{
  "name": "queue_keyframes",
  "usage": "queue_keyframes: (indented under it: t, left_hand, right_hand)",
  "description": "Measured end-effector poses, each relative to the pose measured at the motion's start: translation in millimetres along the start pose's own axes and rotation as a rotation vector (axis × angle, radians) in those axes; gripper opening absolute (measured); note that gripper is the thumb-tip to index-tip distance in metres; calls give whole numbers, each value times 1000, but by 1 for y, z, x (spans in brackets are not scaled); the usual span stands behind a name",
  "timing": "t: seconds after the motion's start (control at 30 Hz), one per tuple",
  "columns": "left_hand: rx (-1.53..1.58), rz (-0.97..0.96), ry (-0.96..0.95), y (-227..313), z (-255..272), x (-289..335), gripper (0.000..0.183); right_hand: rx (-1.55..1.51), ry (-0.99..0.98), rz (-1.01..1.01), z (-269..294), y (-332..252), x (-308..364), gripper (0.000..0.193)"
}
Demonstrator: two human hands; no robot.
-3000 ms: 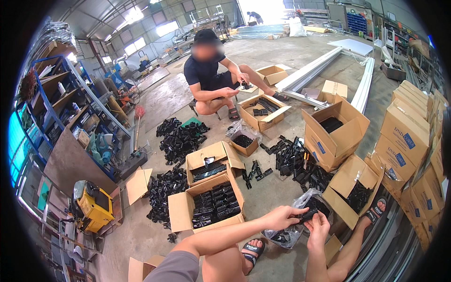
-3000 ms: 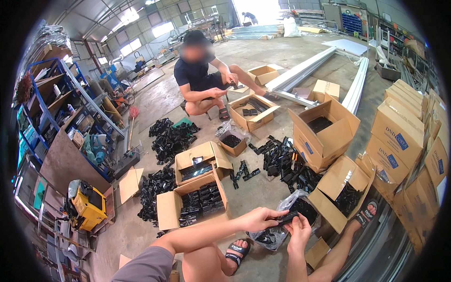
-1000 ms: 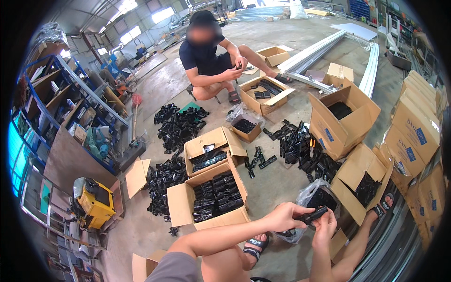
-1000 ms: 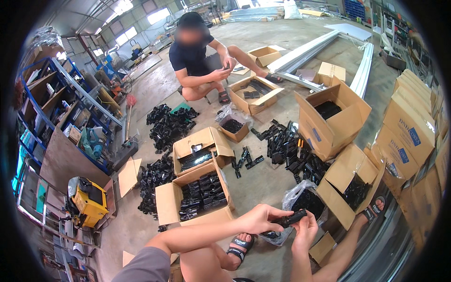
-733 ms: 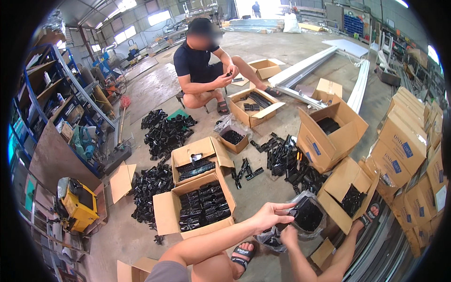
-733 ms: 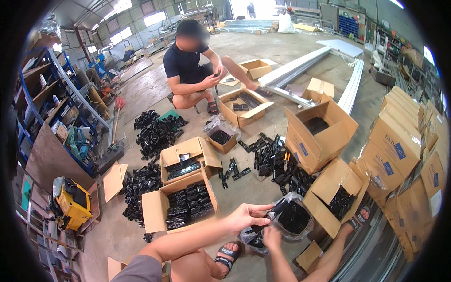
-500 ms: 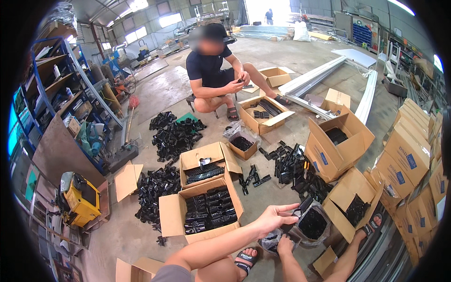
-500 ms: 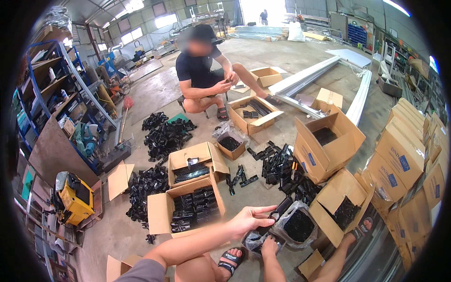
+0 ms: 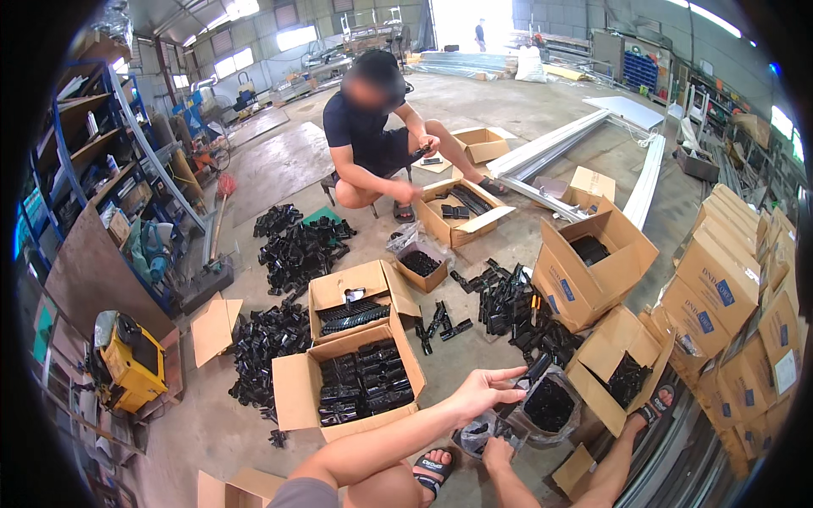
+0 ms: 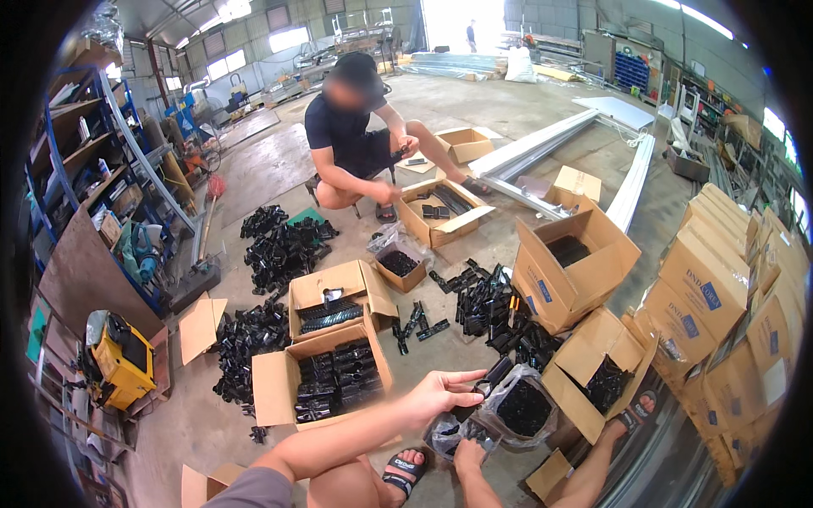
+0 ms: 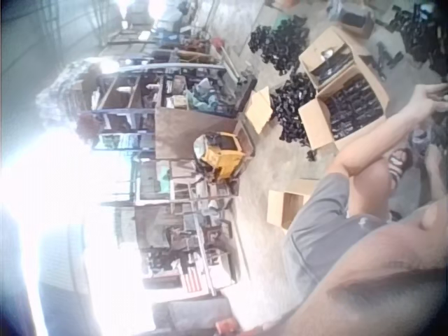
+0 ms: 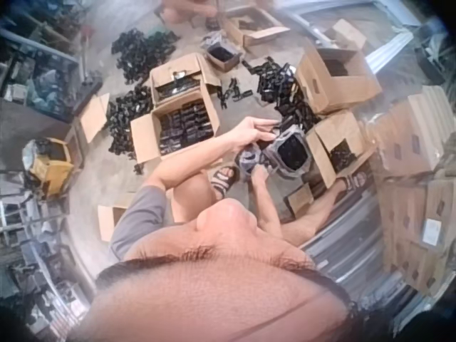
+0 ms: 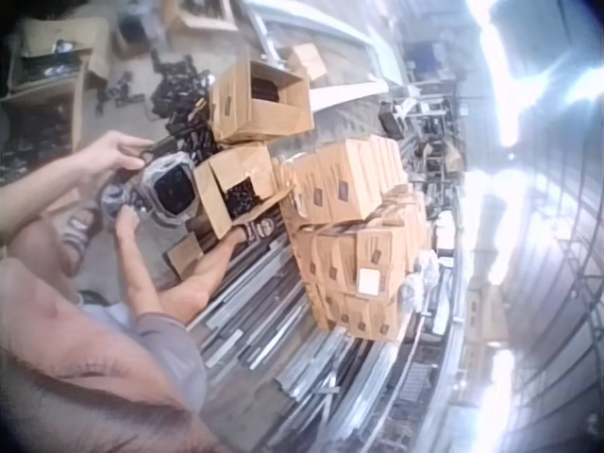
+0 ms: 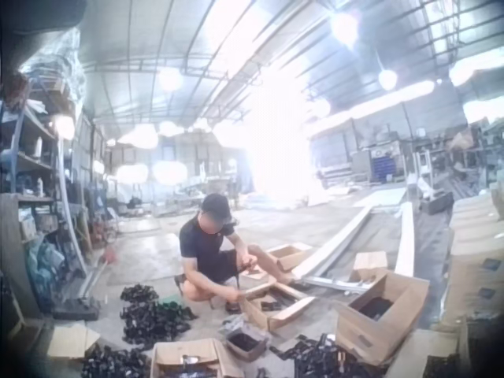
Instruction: The person sorts through small black plastic brackets, picking them up from various cardboard boxes and placing them into a plastic bag.
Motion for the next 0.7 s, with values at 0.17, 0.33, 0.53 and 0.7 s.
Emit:
queue_keyframes:
  t: [0.17, 0.33, 0.53, 0.7]
  left_hand:
    - [-9, 31, 37, 1, 7, 7, 59]
    - [-46, 45, 51, 2, 6, 7, 59]
    - [-117, 42, 53, 5, 0, 7, 59]
    - [-151, 54, 60, 7, -5, 8, 59]
  right_hand:
    - [53, -187, 70, 0, -17, -4, 26]
    - [74, -230, 113, -2, -16, -2, 26]
    - [-1, -279, 91, 5, -5, 7, 24]
    - [-461, 137, 267, 97, -6, 31, 19]
Point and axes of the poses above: each hand's wrist, its own x-axis away from the middle knuckle, its own z-axis out of the back of the hand, y = z × x, the point moved 7 cm from there along -x, towards the middle knuckle, and after that the axes turned 8 degrees about -y, right-handed, at the moved point
